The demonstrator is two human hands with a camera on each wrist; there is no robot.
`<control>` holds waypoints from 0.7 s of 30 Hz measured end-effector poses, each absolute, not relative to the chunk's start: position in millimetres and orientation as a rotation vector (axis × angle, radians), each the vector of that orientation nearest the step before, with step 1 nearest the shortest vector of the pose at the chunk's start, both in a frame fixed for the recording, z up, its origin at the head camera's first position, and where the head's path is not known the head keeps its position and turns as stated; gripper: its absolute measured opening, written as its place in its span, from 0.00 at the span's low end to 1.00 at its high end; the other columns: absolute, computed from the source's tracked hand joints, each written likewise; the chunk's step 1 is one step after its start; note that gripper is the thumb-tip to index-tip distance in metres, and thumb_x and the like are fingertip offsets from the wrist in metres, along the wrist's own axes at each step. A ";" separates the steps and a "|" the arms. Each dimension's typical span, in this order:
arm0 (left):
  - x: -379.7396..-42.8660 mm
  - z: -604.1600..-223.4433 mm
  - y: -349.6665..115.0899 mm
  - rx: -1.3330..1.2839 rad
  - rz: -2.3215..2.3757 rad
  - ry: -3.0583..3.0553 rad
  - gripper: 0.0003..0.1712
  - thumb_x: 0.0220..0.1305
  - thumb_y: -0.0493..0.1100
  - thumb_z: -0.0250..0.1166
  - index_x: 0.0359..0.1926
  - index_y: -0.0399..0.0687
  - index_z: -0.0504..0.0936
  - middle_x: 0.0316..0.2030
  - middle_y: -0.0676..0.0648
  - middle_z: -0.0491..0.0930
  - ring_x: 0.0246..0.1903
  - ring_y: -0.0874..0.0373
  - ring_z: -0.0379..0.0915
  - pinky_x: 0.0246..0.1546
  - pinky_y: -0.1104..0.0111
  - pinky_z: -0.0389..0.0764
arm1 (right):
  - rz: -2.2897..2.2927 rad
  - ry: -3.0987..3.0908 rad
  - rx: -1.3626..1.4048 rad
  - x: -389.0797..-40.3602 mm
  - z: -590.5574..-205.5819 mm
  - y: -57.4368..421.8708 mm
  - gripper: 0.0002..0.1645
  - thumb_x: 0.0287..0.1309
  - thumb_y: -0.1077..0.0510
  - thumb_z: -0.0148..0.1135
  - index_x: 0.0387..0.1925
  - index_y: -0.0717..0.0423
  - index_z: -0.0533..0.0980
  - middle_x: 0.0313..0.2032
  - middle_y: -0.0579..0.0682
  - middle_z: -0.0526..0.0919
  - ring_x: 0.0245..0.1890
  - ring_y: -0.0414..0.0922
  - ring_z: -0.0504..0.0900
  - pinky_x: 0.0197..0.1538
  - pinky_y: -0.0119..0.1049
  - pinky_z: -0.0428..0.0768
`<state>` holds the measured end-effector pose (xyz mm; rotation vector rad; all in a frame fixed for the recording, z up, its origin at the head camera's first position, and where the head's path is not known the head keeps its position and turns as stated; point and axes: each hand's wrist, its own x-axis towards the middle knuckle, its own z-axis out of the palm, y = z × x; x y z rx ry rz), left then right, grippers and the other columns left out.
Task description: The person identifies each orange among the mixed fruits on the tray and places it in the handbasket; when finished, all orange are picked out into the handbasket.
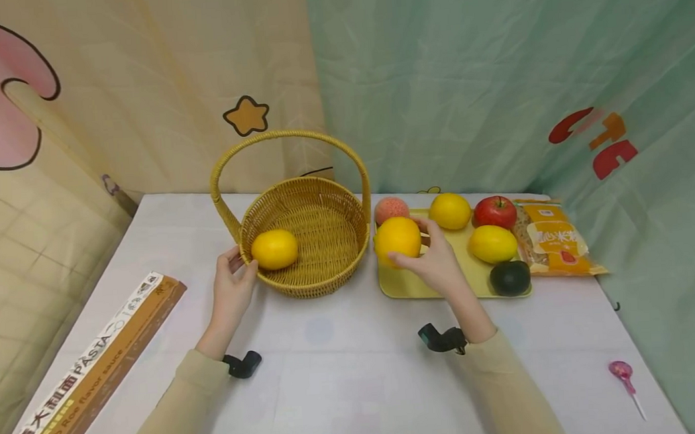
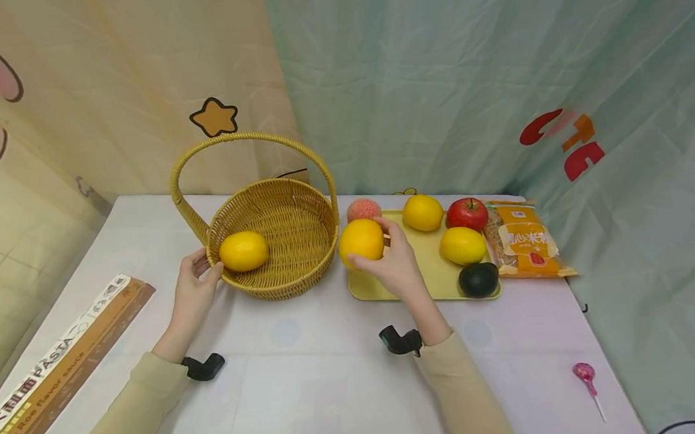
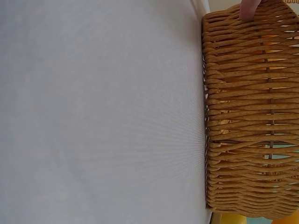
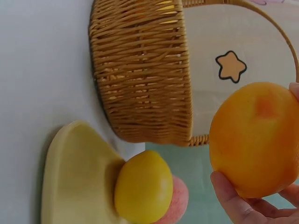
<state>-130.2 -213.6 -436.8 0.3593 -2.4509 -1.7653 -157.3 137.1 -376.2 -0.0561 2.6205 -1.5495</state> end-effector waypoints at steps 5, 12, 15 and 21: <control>-130.2 -437.0 -214.1 0.360 -1.755 -2.457 0.33 0.74 0.40 0.53 0.72 0.34 0.51 0.70 0.34 0.59 0.70 0.43 0.58 0.64 0.53 0.73 | -1.600 2.599 -0.182 -161.2 -362.2 112.7 0.52 0.49 0.49 0.74 0.71 0.52 0.58 0.68 0.55 0.65 0.65 0.56 0.67 0.60 0.55 0.77; -129.9 -436.9 -214.8 0.374 -1.754 -2.454 0.33 0.73 0.40 0.53 0.72 0.34 0.51 0.70 0.34 0.59 0.71 0.42 0.57 0.64 0.53 0.73 | -1.526 2.618 -0.413 -171.7 -359.4 77.7 0.52 0.45 0.52 0.76 0.69 0.53 0.60 0.64 0.53 0.67 0.62 0.51 0.68 0.60 0.52 0.78; -130.0 -437.4 -214.7 0.371 -1.761 -2.444 0.33 0.73 0.40 0.53 0.72 0.34 0.52 0.70 0.34 0.59 0.71 0.42 0.57 0.65 0.53 0.73 | -1.488 2.627 -0.498 -176.5 -362.4 64.0 0.52 0.43 0.53 0.76 0.69 0.53 0.61 0.64 0.53 0.67 0.60 0.51 0.70 0.60 0.52 0.77; -130.1 -437.6 -213.5 0.358 -1.770 -2.434 0.33 0.74 0.40 0.53 0.72 0.34 0.51 0.70 0.34 0.59 0.71 0.43 0.58 0.65 0.53 0.72 | -1.381 2.666 -0.639 -182.6 -370.0 40.8 0.52 0.40 0.52 0.76 0.68 0.50 0.62 0.63 0.52 0.67 0.57 0.51 0.72 0.59 0.53 0.77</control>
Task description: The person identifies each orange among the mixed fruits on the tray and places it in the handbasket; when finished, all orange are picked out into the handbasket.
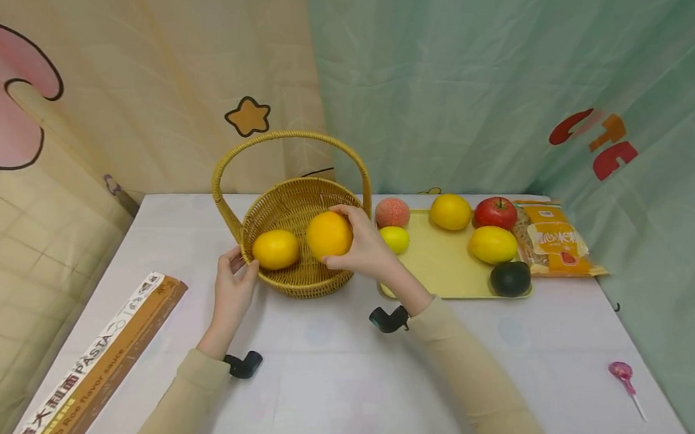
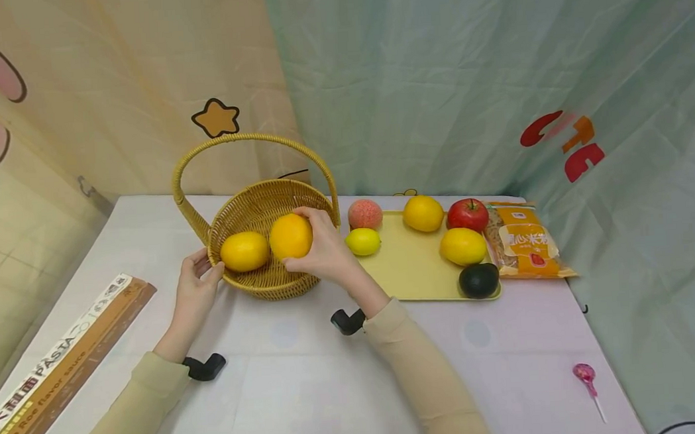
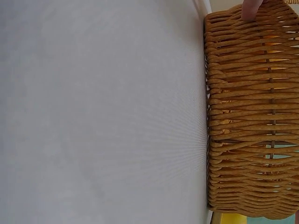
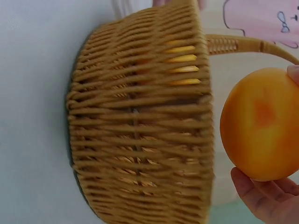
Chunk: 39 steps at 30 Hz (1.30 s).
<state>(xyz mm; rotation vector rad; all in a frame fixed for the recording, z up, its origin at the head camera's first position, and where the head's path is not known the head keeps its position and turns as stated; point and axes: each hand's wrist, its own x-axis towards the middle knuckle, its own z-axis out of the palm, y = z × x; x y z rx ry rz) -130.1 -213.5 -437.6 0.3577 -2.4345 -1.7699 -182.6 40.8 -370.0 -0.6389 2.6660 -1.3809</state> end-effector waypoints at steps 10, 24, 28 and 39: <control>-132.1 -436.9 -209.8 0.361 -1.758 -2.441 0.33 0.74 0.40 0.53 0.72 0.34 0.52 0.69 0.33 0.60 0.70 0.43 0.59 0.64 0.53 0.73 | -1.218 2.613 -0.848 -186.5 -386.2 21.1 0.51 0.41 0.58 0.76 0.68 0.52 0.62 0.64 0.53 0.66 0.60 0.50 0.71 0.64 0.50 0.75; -132.8 -436.6 -210.1 0.354 -1.748 -2.448 0.33 0.74 0.40 0.53 0.72 0.34 0.52 0.70 0.34 0.60 0.71 0.43 0.58 0.65 0.53 0.73 | -1.040 2.563 -0.913 -196.2 -392.6 14.5 0.50 0.41 0.62 0.76 0.68 0.51 0.65 0.68 0.51 0.68 0.65 0.49 0.70 0.68 0.48 0.72; -131.9 -435.5 -209.8 0.359 -1.751 -2.446 0.33 0.73 0.39 0.53 0.72 0.33 0.52 0.70 0.34 0.60 0.71 0.42 0.58 0.65 0.52 0.73 | -0.993 2.520 -0.866 -199.9 -392.8 14.2 0.47 0.45 0.60 0.76 0.68 0.51 0.66 0.67 0.51 0.70 0.65 0.50 0.71 0.67 0.48 0.72; -131.2 -436.4 -211.2 0.379 -1.735 -2.449 0.33 0.73 0.40 0.53 0.72 0.34 0.52 0.69 0.33 0.60 0.70 0.42 0.58 0.65 0.52 0.73 | -0.937 2.474 -0.861 -201.4 -393.7 13.8 0.32 0.55 0.59 0.69 0.63 0.52 0.72 0.64 0.52 0.73 0.65 0.50 0.70 0.70 0.46 0.69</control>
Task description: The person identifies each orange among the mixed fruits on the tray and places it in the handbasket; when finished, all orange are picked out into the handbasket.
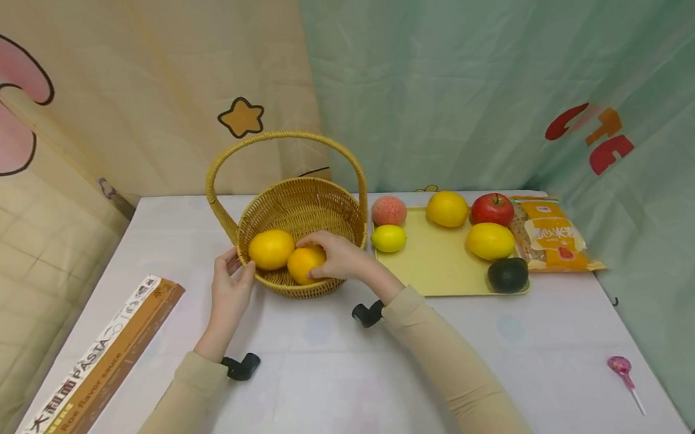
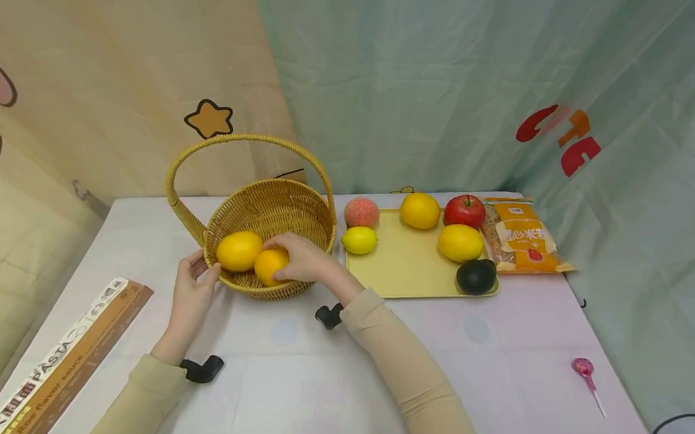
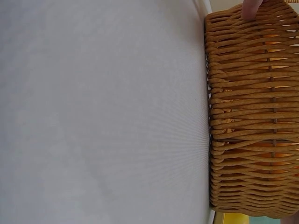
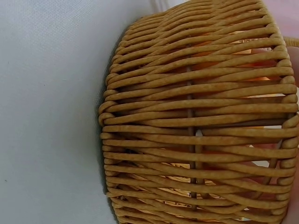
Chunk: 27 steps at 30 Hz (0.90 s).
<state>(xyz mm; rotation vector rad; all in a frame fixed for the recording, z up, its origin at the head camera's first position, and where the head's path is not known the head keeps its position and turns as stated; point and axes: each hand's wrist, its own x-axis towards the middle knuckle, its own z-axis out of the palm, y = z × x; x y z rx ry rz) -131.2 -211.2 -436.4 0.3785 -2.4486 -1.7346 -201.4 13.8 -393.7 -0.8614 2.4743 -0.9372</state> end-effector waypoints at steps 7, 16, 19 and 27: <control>-131.9 -436.6 -210.5 0.378 -1.731 -2.453 0.33 0.73 0.40 0.53 0.72 0.34 0.53 0.69 0.34 0.60 0.70 0.43 0.58 0.64 0.52 0.73 | -0.946 2.511 -0.841 -199.0 -391.5 14.5 0.30 0.59 0.53 0.67 0.63 0.52 0.72 0.64 0.52 0.74 0.65 0.50 0.70 0.70 0.45 0.69; -128.8 -435.3 -212.7 0.394 -1.723 -2.477 0.33 0.74 0.41 0.52 0.73 0.34 0.51 0.70 0.34 0.59 0.70 0.43 0.57 0.64 0.51 0.73 | -1.025 2.554 -0.818 -195.3 -380.1 17.4 0.29 0.62 0.51 0.65 0.64 0.52 0.72 0.63 0.52 0.74 0.66 0.50 0.70 0.71 0.44 0.69; -128.0 -434.0 -213.3 0.404 -1.723 -2.479 0.33 0.74 0.41 0.52 0.73 0.35 0.51 0.70 0.34 0.59 0.71 0.43 0.57 0.64 0.51 0.73 | -1.044 2.560 -0.828 -193.0 -376.2 19.0 0.28 0.63 0.51 0.64 0.63 0.52 0.72 0.63 0.51 0.75 0.65 0.49 0.71 0.70 0.44 0.69; -128.9 -434.1 -211.4 0.386 -1.698 -2.505 0.33 0.74 0.42 0.52 0.73 0.35 0.52 0.70 0.35 0.60 0.70 0.44 0.58 0.59 0.67 0.77 | -1.248 2.538 -0.794 -184.0 -364.0 34.4 0.24 0.65 0.52 0.62 0.61 0.54 0.75 0.61 0.50 0.77 0.63 0.49 0.73 0.65 0.46 0.75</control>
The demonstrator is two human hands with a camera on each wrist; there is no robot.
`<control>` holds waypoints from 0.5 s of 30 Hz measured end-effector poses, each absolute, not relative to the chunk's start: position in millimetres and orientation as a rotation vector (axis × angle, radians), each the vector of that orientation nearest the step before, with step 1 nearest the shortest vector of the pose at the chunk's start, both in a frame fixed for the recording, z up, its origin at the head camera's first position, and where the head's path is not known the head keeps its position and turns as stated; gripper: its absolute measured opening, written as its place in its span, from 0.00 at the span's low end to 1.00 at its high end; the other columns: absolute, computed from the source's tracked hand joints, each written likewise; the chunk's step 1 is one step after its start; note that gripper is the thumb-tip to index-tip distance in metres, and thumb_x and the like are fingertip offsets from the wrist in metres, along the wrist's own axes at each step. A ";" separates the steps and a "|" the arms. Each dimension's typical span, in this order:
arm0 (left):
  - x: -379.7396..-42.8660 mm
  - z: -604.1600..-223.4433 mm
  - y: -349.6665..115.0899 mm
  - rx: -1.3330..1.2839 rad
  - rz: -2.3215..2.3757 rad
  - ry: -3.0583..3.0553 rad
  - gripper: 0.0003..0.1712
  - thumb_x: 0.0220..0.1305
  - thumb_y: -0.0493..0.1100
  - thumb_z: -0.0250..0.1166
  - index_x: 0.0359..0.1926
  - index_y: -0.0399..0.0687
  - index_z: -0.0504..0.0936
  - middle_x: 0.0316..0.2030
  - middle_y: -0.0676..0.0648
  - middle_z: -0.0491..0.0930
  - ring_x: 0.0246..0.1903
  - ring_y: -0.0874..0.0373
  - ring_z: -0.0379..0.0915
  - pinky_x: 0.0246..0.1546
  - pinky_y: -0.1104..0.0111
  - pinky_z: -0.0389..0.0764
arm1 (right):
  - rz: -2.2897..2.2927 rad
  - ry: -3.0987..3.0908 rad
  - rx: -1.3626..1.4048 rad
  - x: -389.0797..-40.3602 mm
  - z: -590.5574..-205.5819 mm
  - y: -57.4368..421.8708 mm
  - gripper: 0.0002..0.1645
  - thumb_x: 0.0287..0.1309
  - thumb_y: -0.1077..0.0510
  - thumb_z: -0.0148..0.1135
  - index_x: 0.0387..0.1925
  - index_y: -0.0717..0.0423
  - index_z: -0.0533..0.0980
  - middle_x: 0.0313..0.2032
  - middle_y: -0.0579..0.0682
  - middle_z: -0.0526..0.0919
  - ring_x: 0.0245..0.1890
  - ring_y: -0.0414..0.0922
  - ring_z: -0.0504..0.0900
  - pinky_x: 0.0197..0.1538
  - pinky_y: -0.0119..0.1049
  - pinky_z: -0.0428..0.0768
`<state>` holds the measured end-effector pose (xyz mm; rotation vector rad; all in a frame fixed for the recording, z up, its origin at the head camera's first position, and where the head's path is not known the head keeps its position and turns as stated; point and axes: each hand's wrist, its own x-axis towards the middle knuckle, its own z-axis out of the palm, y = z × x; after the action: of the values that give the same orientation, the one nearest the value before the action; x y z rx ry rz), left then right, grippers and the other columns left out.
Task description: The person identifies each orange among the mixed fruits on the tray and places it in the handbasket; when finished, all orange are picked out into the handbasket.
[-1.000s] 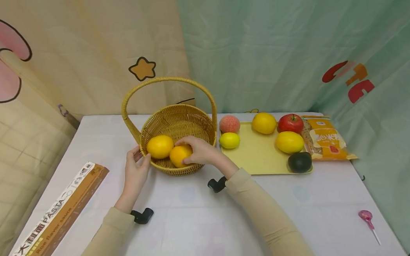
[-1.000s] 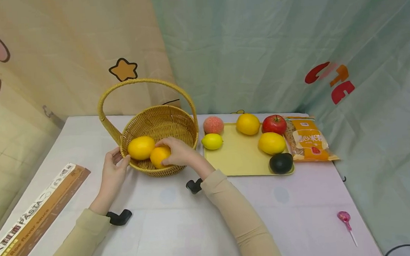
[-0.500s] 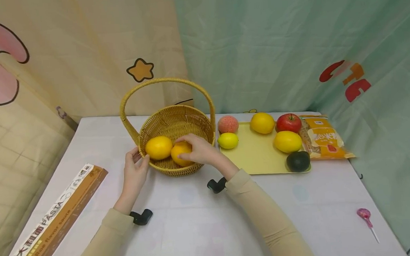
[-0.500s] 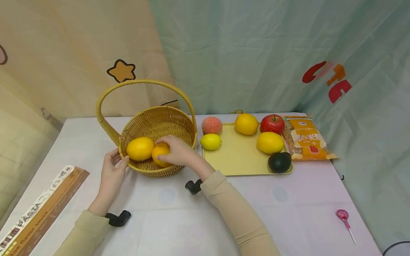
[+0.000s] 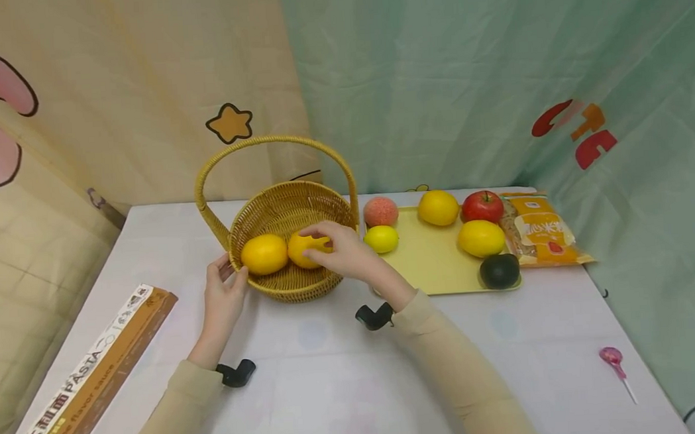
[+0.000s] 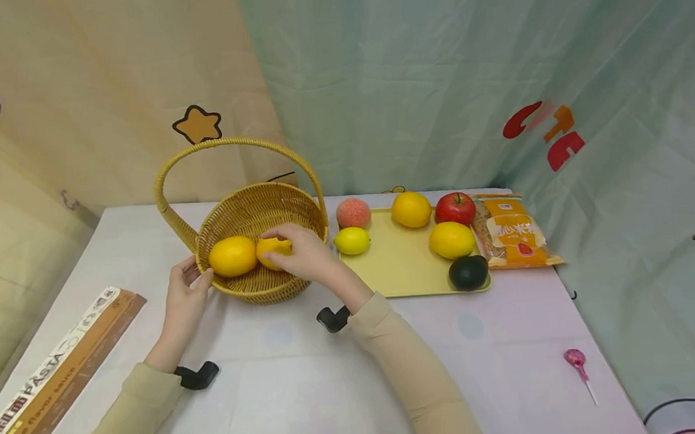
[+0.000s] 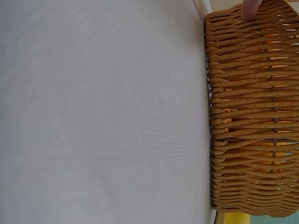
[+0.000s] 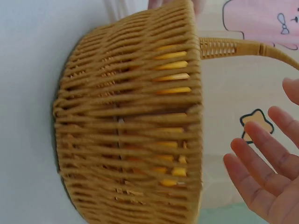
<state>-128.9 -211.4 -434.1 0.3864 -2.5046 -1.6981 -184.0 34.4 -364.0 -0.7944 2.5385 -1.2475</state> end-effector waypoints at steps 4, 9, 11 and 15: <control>-128.7 -435.2 -210.3 0.381 -1.711 -2.499 0.33 0.74 0.42 0.52 0.72 0.35 0.52 0.70 0.35 0.60 0.70 0.44 0.58 0.61 0.64 0.77 | -1.311 2.559 -0.783 -179.3 -360.9 52.7 0.22 0.67 0.53 0.60 0.59 0.55 0.75 0.58 0.51 0.79 0.60 0.49 0.76 0.61 0.45 0.79; -128.8 -435.8 -210.0 0.379 -1.734 -2.478 0.33 0.74 0.42 0.52 0.73 0.35 0.51 0.70 0.34 0.59 0.70 0.43 0.57 0.64 0.52 0.73 | -1.373 2.594 -0.749 -175.6 -359.7 84.3 0.21 0.67 0.54 0.60 0.58 0.57 0.76 0.56 0.52 0.81 0.57 0.52 0.79 0.60 0.47 0.79; -129.0 -435.8 -210.2 0.379 -1.732 -2.476 0.33 0.74 0.42 0.52 0.73 0.35 0.51 0.70 0.34 0.59 0.71 0.43 0.57 0.64 0.52 0.73 | -1.395 2.620 -0.705 -175.0 -360.1 99.0 0.20 0.67 0.54 0.60 0.57 0.57 0.77 0.55 0.52 0.81 0.56 0.51 0.79 0.60 0.48 0.79; -129.8 -436.0 -210.9 0.384 -1.705 -2.487 0.33 0.74 0.42 0.52 0.72 0.35 0.52 0.70 0.34 0.60 0.70 0.44 0.58 0.63 0.56 0.74 | -1.428 2.669 -0.586 -174.9 -361.0 130.6 0.19 0.67 0.55 0.61 0.57 0.56 0.77 0.55 0.53 0.82 0.56 0.50 0.79 0.61 0.50 0.79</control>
<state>-129.8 -210.9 -436.0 0.3842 -2.4866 -1.7048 -174.9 130.6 -361.0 -0.5865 2.6692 -1.4279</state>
